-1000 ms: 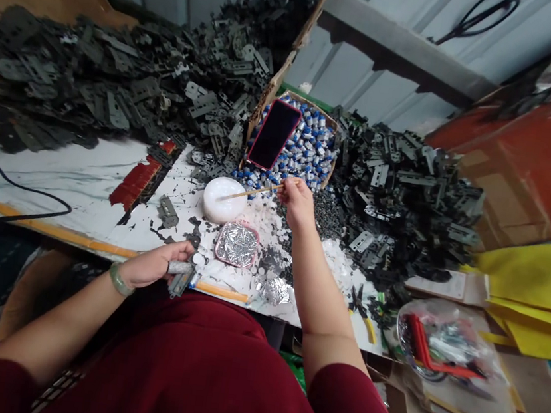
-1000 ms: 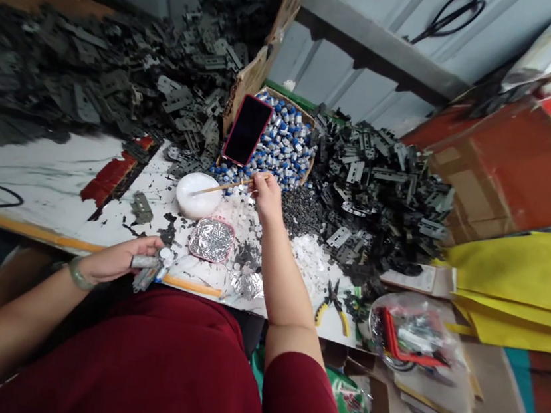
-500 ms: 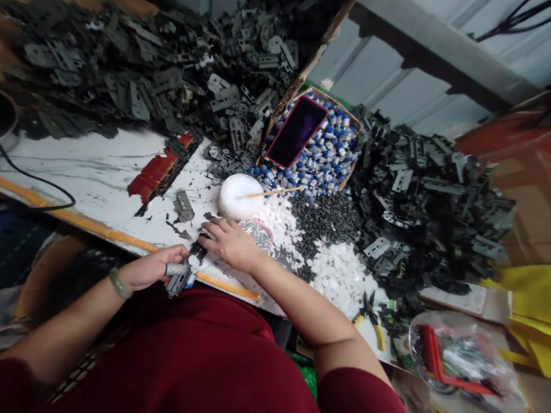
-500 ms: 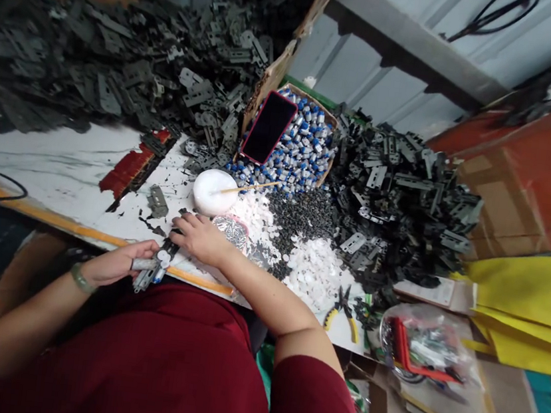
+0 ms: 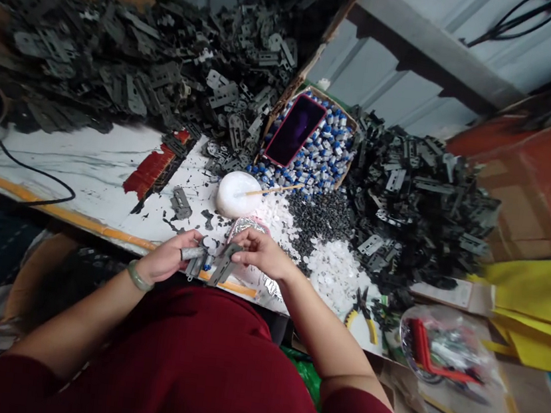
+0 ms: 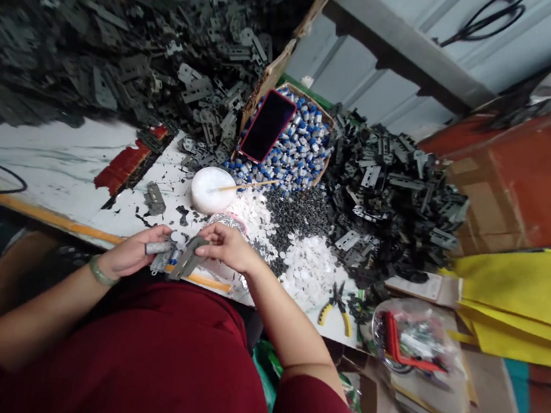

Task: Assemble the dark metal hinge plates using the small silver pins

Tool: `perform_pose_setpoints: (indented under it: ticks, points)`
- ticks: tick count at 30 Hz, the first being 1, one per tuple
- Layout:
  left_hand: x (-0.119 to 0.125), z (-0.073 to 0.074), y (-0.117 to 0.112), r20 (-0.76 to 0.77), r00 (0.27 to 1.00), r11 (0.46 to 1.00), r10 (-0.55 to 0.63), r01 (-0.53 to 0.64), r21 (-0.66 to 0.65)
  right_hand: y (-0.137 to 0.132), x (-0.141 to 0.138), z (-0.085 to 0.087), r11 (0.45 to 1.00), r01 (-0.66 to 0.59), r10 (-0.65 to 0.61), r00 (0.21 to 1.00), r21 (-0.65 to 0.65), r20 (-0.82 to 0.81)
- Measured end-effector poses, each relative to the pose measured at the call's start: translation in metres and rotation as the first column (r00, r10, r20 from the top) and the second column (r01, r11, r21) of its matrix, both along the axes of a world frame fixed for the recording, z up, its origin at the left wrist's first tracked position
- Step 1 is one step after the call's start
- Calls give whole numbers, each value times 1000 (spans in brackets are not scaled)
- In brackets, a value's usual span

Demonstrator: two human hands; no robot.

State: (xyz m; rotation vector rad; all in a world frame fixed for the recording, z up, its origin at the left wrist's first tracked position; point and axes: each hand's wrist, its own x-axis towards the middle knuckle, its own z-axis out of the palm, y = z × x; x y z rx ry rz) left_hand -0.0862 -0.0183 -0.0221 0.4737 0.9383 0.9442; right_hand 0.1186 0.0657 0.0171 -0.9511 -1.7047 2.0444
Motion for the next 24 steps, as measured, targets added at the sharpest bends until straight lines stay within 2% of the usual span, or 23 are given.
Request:
perform_pose_setpoints:
  ticks: [3,8,12,15,18,21,24]
  points:
    - [10,6,-2,-57,998,1000,-16,16,5,-6,-10,-5,1000,12,-12,999,-5,50]
    - [12,18,-8,-136,990,995,24,-10,96,-8,-26,-13,981,59,-84,988,186,130]
    - [9,18,-12,-227,969,987,96,-64,146,-9,-33,-14,942,58,-124,975,330,182]
    - [7,16,-16,-237,966,986,99,-62,155,-12,-38,-17,971,-23,-36,970,238,241]
    - [2,15,-23,-225,970,982,89,-49,180,-20,-45,-23,984,-100,66,973,146,223]
    - [-7,11,-32,-276,954,975,119,-59,216,-29,-55,-26,978,-71,32,980,195,196]
    - [-15,2,-41,-387,905,958,178,-69,279,-31,-64,-24,960,-99,41,975,262,219]
